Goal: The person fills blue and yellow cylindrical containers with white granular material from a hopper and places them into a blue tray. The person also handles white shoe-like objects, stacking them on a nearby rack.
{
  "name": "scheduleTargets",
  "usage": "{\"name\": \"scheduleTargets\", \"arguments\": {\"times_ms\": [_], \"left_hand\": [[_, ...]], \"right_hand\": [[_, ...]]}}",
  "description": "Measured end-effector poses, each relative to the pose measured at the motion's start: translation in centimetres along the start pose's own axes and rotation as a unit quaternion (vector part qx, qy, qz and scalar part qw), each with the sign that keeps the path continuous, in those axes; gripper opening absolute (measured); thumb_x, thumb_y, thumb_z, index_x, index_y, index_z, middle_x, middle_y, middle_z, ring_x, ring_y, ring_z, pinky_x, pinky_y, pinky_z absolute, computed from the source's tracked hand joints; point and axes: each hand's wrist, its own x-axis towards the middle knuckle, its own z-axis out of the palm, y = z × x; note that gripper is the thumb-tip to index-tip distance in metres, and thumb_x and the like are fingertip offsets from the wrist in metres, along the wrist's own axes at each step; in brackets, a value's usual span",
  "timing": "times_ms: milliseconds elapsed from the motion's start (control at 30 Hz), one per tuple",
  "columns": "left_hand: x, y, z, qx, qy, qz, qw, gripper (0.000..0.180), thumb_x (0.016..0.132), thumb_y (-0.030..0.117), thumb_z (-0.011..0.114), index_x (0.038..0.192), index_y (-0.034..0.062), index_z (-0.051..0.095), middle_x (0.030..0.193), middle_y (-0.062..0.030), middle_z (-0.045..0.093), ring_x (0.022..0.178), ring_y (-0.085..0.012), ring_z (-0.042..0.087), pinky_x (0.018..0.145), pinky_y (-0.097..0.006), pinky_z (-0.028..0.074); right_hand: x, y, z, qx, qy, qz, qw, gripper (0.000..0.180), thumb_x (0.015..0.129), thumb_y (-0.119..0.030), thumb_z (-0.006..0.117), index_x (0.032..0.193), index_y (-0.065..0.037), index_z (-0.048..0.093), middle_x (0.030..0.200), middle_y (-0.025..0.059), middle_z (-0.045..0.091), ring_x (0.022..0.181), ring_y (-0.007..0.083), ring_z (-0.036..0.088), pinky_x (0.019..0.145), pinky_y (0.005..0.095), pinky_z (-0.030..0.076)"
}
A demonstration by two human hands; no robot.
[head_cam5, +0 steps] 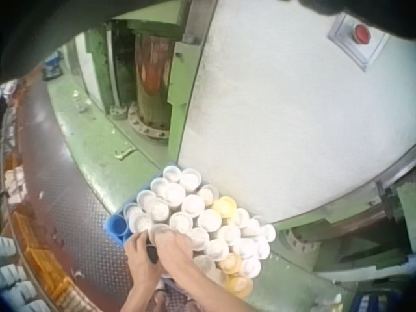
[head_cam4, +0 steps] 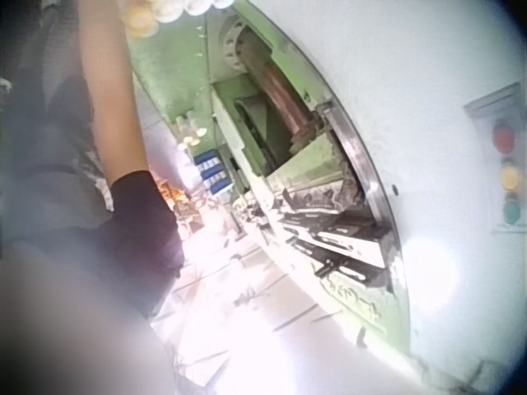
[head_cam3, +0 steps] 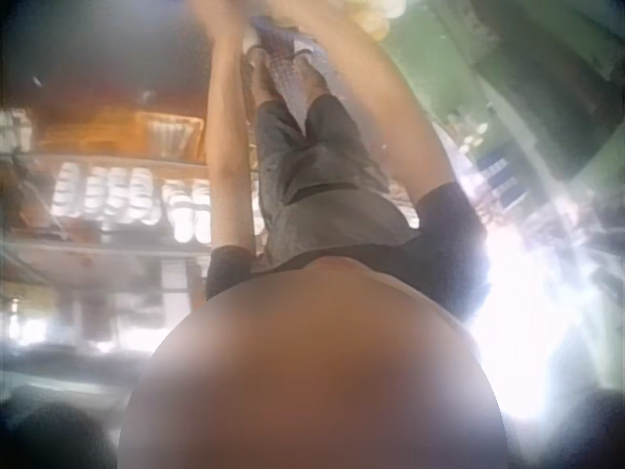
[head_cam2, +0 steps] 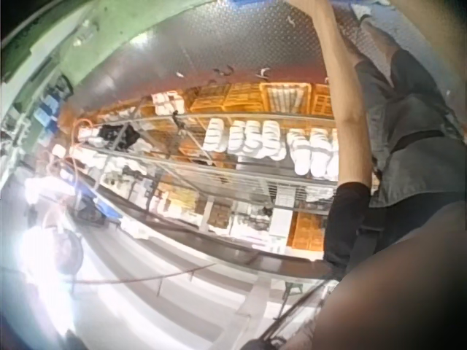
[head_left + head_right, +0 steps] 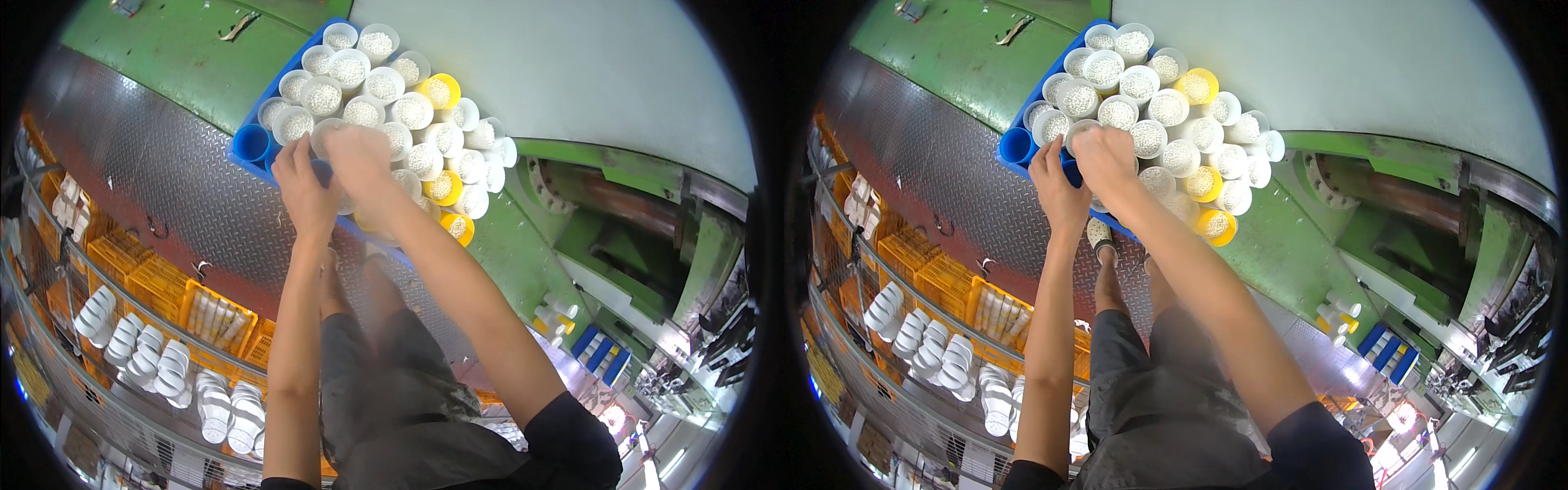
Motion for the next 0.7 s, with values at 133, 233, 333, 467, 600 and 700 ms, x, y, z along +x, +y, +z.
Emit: {"name": "scheduleTargets", "arguments": {"times_ms": [133,233,333,467,600,700], "left_hand": [[1.4,-0.8,0.7,0.025,-0.044,0.019,0.999,0.076,0.068,0.001,0.082,0.139,0.0092,0.055,0.126,-0.0177,0.052,0.112,-0.0377,0.050,0.094,-0.043,0.044],[2.0,-0.7,0.7,0.026,-0.061,-0.001,0.998,0.077,0.068,0.000,0.082,0.140,0.0145,0.056,0.125,-0.0169,0.052,0.113,-0.0376,0.049,0.094,-0.044,0.045],[2.4,-0.5,0.7,0.029,-0.079,-0.010,0.996,0.077,0.069,0.002,0.082,0.139,0.0190,0.057,0.124,-0.0162,0.052,0.113,-0.0376,0.049,0.094,-0.044,0.045],[2.7,-0.3,1.0,0.062,-0.078,0.007,0.995,0.074,0.069,0.010,0.083,0.138,0.0134,0.058,0.123,-0.0192,0.052,0.112,-0.0399,0.048,0.096,-0.047,0.044],[2.9,0.0,1.0,0.029,-0.064,0.007,0.998,0.071,0.064,0.013,0.089,0.128,0.0090,0.058,0.129,-0.0185,0.051,0.119,-0.0403,0.046,0.101,-0.050,0.040],[3.0,1.1,0.3,0.030,-0.040,0.063,0.997,0.073,0.067,0.011,0.090,0.131,0.0069,0.055,0.139,-0.0187,0.051,0.129,-0.0386,0.043,0.104,-0.048,0.039]], "right_hand": [[1.0,0.1,2.1,-0.033,-0.044,0.033,0.998,0.008,0.076,-0.008,0.065,0.080,-0.006,0.071,0.074,0.0124,0.071,0.070,0.0264,0.072,0.058,0.0382,0.056],[0.0,0.4,2.0,-0.010,0.010,0.040,0.999,0.009,0.076,-0.009,0.065,0.081,-0.006,0.072,0.079,0.0120,0.071,0.072,0.0261,0.072,0.058,0.0381,0.056],[-0.9,0.0,1.2,0.026,0.060,0.056,0.996,0.009,0.073,-0.007,0.066,0.081,-0.007,0.071,0.083,0.0119,0.072,0.074,0.0260,0.072,0.059,0.0378,0.056],[-4.0,-0.2,-0.9,0.192,0.108,0.166,0.961,0.013,0.083,-0.010,0.070,0.094,-0.004,0.073,0.089,0.0127,0.071,0.079,0.0283,0.070,0.066,0.0370,0.055],[-11.5,2.0,-5.2,0.298,0.216,0.260,0.893,0.013,0.087,-0.006,0.074,0.099,-0.002,0.074,0.088,0.0109,0.073,0.068,0.0231,0.067,0.063,0.0326,0.053],[-18.3,5.6,-8.2,0.231,0.259,0.394,0.851,0.016,0.087,-0.006,0.074,0.101,0.001,0.075,0.088,0.0114,0.074,0.069,0.0187,0.067,0.066,0.0304,0.053]]}}
